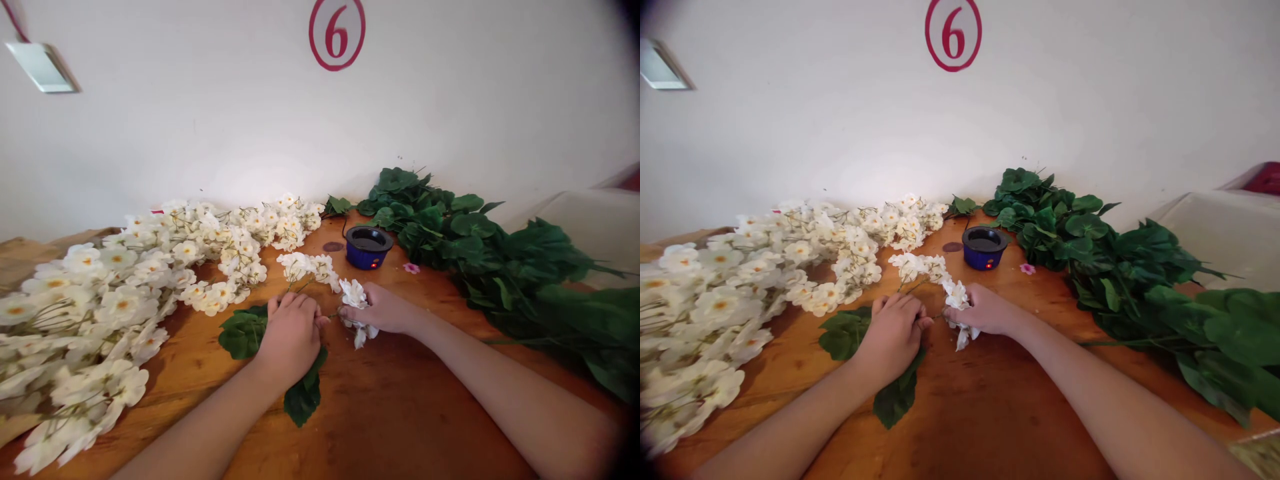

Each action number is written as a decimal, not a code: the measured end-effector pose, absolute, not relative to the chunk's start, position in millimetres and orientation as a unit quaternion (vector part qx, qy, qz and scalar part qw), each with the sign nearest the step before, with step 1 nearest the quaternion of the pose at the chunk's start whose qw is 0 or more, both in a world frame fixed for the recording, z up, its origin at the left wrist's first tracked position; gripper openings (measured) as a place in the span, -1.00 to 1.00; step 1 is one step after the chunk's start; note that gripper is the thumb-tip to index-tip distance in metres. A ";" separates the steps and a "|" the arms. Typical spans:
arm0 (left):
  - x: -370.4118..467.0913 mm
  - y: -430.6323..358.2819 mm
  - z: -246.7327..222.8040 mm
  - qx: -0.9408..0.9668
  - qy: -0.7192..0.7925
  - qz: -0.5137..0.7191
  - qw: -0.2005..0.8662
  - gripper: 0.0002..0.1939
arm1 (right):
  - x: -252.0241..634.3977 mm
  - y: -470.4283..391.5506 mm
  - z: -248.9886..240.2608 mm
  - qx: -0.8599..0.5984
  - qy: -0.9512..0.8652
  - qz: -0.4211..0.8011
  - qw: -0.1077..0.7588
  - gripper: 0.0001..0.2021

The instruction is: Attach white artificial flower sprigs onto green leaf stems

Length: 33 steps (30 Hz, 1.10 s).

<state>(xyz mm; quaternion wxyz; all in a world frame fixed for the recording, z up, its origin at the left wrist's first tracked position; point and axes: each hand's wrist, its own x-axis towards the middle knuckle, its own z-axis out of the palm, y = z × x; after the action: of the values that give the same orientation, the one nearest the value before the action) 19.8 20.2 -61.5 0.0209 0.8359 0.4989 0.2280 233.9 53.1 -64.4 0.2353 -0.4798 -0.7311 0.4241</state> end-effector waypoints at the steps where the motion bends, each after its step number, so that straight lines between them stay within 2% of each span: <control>1: 20.0 20.0 -61.4 0.836 0.500 0.225 0.018 -0.88 | 233.4 52.3 -64.1 -0.480 -0.732 0.423 0.235 -0.72; 10: 21.2 21.0 -64.8 0.845 0.497 0.198 -0.023 -0.89 | 219.6 43.1 -61.6 -0.498 -0.728 0.398 0.253 -0.82; 20: 22.1 20.9 -65.6 0.848 0.494 0.192 -0.024 -0.88 | 215.7 42.6 -65.2 -0.488 -0.717 0.431 0.248 -0.85; 26: 19.2 19.9 -58.9 0.839 0.497 0.221 0.025 -0.87 | 216.3 42.7 -58.6 -0.527 -0.689 0.439 0.233 -0.83; 33: 8.5 20.7 -40.9 0.807 0.485 0.312 0.126 -0.79 | 221.8 53.4 -67.1 -0.482 -0.667 0.489 0.290 -0.78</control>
<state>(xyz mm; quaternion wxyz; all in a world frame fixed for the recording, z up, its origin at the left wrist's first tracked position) 8.5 20.7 -40.9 0.1262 0.8071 0.4851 0.3120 221.8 53.4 -67.1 0.2899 -0.4818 -0.6672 0.4885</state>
